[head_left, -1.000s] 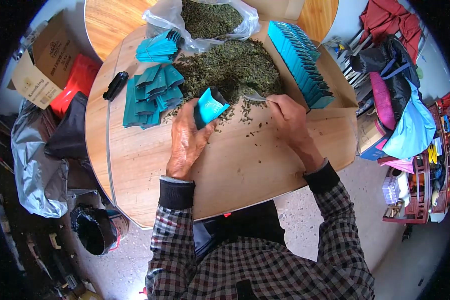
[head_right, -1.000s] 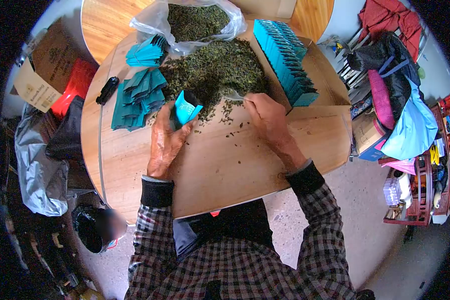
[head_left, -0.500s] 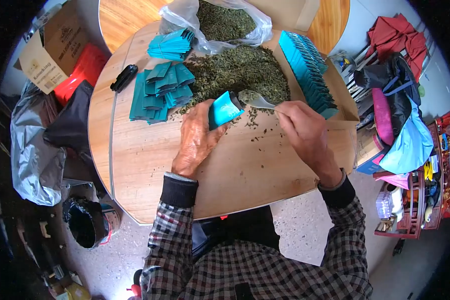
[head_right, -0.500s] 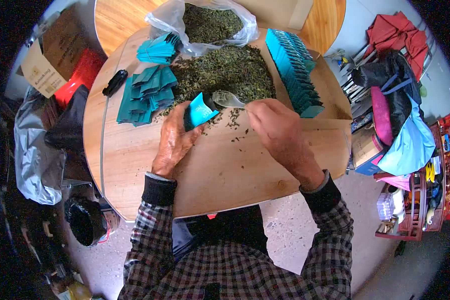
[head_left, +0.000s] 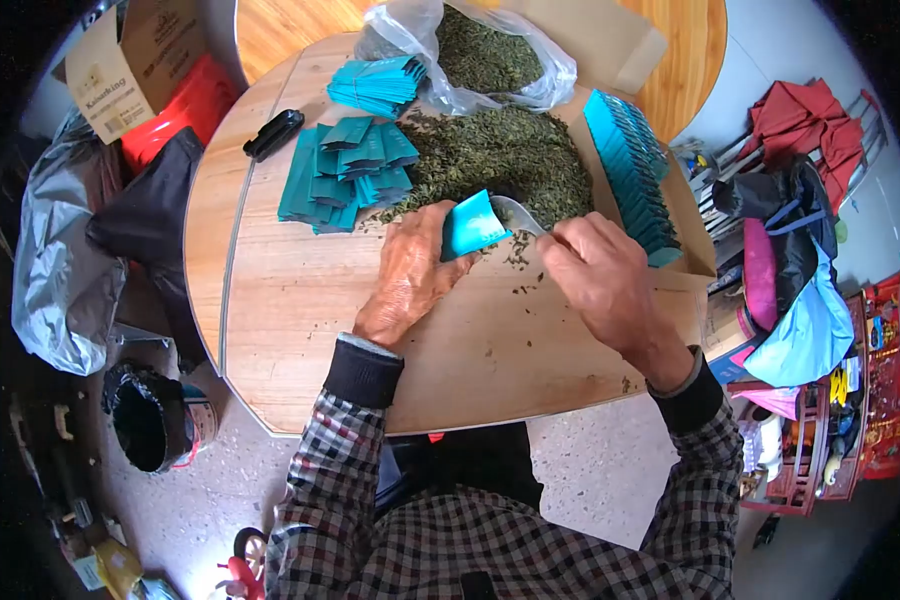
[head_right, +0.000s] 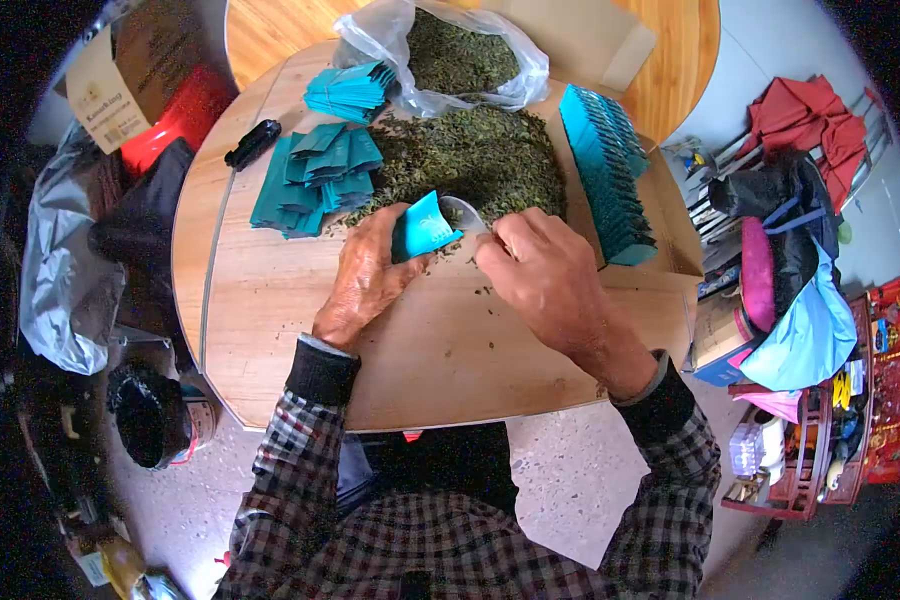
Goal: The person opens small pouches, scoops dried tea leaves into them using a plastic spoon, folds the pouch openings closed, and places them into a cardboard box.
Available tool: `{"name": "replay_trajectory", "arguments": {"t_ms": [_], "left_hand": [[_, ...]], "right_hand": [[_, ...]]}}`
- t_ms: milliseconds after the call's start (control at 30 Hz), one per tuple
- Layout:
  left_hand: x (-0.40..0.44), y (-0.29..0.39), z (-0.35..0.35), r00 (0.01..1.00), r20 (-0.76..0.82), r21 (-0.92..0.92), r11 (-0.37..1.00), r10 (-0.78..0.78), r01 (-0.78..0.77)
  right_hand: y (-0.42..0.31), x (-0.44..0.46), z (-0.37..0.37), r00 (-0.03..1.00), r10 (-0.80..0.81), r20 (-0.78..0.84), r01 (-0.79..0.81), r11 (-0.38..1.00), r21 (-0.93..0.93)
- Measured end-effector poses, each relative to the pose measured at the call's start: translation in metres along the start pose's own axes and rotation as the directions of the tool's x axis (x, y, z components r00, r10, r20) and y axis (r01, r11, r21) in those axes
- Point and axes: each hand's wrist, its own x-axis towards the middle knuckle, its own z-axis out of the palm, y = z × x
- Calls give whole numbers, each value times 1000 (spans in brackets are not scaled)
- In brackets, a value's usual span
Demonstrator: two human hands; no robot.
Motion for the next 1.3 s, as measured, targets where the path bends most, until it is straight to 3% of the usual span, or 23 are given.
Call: {"name": "replay_trajectory", "arguments": {"t_ms": [267,500,600,667,700,767,867,900,967,1000,1067,1300], "left_hand": [[0,2,-1,1000,-1,6,1000,11,-11],[-1,3,-2,998,-32,49,998,50,-48],[-2,-2,1,998,-51,29,998,48,-46],[-1,-4,2,998,-65,-8,1000,2,-3],[0,-1,1,998,-66,-10,1000,2,-3],[2,6,-2,991,-82,-108,989,-109,100],[1,4,4,981,-136,-225,969,-137,104],[3,6,4,982,-90,-275,952,-166,136],[-2,15,6,988,-85,-264,959,-132,105],[-2,22,6,991,-87,-252,965,-98,73],[-3,23,11,994,-88,-218,975,-67,46],[-7,29,16,994,-67,-156,985,-82,70]], "right_hand": [[-1,3,-8,994,12,111,1,993,-116],[0,6,-11,994,29,108,-16,993,-121],[1,-5,-14,997,80,18,-79,996,-47],[6,-20,-8,960,278,-41,-277,961,16],[8,-29,-1,960,277,-40,-277,961,15],[9,-57,20,874,476,-98,-452,870,199],[3,-101,59,805,581,-118,-550,807,215],[0,-107,65,803,584,-120,-553,804,216],[-6,-115,76,740,646,-185,-600,759,250],[-3,-121,84,734,652,-190,-605,755,252],[4,-128,100,777,615,-135,-611,788,76],[-9,-88,76,817,534,-220,-544,839,18]]}}
